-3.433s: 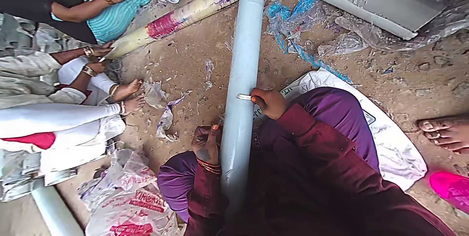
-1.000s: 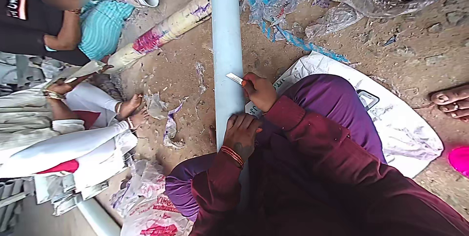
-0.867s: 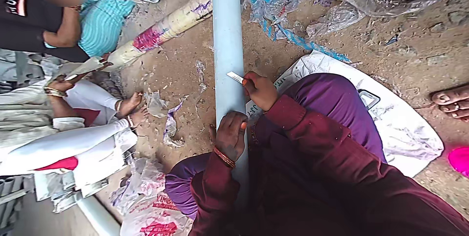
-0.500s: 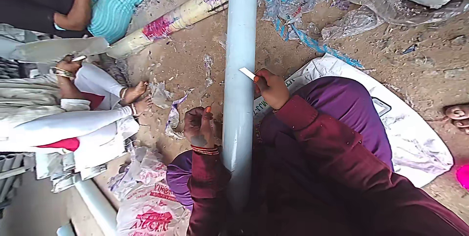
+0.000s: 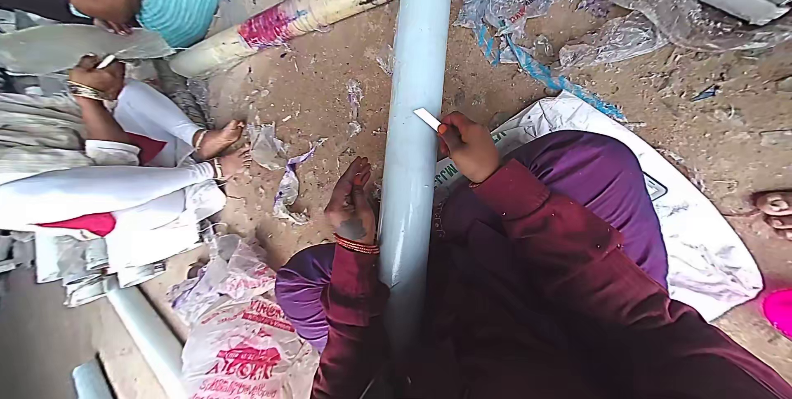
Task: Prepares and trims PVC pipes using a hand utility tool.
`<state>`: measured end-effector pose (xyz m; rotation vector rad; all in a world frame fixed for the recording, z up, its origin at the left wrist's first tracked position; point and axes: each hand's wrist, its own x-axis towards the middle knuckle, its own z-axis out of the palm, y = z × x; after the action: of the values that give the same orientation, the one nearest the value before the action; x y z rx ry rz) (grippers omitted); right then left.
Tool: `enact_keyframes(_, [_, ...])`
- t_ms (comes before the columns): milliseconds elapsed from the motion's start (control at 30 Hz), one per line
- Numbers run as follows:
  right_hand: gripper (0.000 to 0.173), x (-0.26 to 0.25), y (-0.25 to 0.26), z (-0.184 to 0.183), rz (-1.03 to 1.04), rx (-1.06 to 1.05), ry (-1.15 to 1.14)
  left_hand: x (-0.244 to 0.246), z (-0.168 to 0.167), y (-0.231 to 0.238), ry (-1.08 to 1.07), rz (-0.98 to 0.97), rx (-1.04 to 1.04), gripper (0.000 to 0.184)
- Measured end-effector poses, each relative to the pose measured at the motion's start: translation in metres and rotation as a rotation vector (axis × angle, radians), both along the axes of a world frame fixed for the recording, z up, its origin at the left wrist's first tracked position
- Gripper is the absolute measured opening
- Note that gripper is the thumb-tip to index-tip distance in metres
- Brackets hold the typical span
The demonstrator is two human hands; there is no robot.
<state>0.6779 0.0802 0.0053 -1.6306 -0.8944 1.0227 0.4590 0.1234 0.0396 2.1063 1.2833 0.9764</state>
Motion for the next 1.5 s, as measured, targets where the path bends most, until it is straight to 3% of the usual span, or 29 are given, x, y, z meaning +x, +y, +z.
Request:
enact_keyframes(100, [0.025,-0.001,0.0,0.001,0.002,-0.006,-0.007,0.011,0.003,-0.01,0.177,-0.196,0.145,0.037])
enact_keyframes(200, [0.025,-0.001,0.0,0.001,0.008,0.009,-0.017,0.036,0.011,-0.028,0.531,-0.272,0.062,0.092])
enact_keyframes(233, [0.025,0.0,0.0,0.001,0.01,0.007,-0.015,0.045,0.015,-0.032,0.617,-0.265,-0.008,0.098])
enact_keyframes(267, [0.026,0.0,0.0,0.001,0.011,0.003,-0.014,0.051,0.016,-0.033,0.624,-0.229,-0.011,0.089])
enact_keyframes(333, [0.025,0.0,0.0,-0.001,0.008,-0.007,-0.014,0.05,0.013,-0.021,0.453,-0.09,0.112,0.039])
enact_keyframes(367, [0.025,0.0,0.0,-0.002,0.0,-0.011,-0.012,0.047,0.013,-0.011,0.373,0.007,0.042,0.026])
enact_keyframes(467, [0.024,-0.001,-0.001,-0.004,-0.022,0.008,-0.006,0.019,0.013,0.022,0.224,0.246,-0.488,0.028])
enact_keyframes(533, [0.024,-0.002,-0.001,-0.006,-0.028,0.035,-0.016,-0.004,0.008,0.03,0.305,0.324,-0.596,0.031])
enact_keyframes(600, [0.023,-0.004,-0.002,-0.007,-0.033,0.05,-0.024,-0.02,-0.001,0.028,0.364,0.381,-0.554,0.028])
enact_keyframes(667, [0.022,-0.008,-0.006,-0.007,-0.03,0.063,-0.028,-0.027,-0.009,0.023,0.348,0.399,-0.384,0.034])
enact_keyframes(733, [0.021,-0.015,-0.011,-0.007,-0.037,0.101,-0.046,-0.032,-0.019,0.023,0.258,0.239,-0.124,0.04])
enact_keyframes(800, [0.02,-0.025,-0.021,-0.005,-0.046,0.103,-0.035,-0.027,-0.021,0.022,0.174,0.038,0.091,0.03])
enact_keyframes(867, [0.02,-0.033,-0.032,-0.005,-0.038,0.123,-0.019,-0.014,-0.015,0.016,0.117,-0.176,0.133,0.026])
enact_keyframes(933, [0.021,-0.04,-0.043,-0.004,-0.011,0.157,-0.023,-0.002,-0.009,0.008,0.124,-0.293,0.023,0.035])
enact_keyframes(1033, [0.022,-0.047,-0.053,-0.008,0.02,0.193,-0.067,0.0,-0.006,0.004,0.07,-0.29,-0.554,0.054])
enact_keyframes(1133, [0.023,-0.052,-0.057,-0.008,0.039,0.152,-0.152,-0.005,-0.006,0.002,-0.128,-0.184,-0.98,0.05])
enact_keyframes(1500, [0.022,-0.066,-0.057,0.003,0.05,0.117,-0.326,-0.012,-0.018,0.007,-0.195,-0.281,-0.988,0.053])
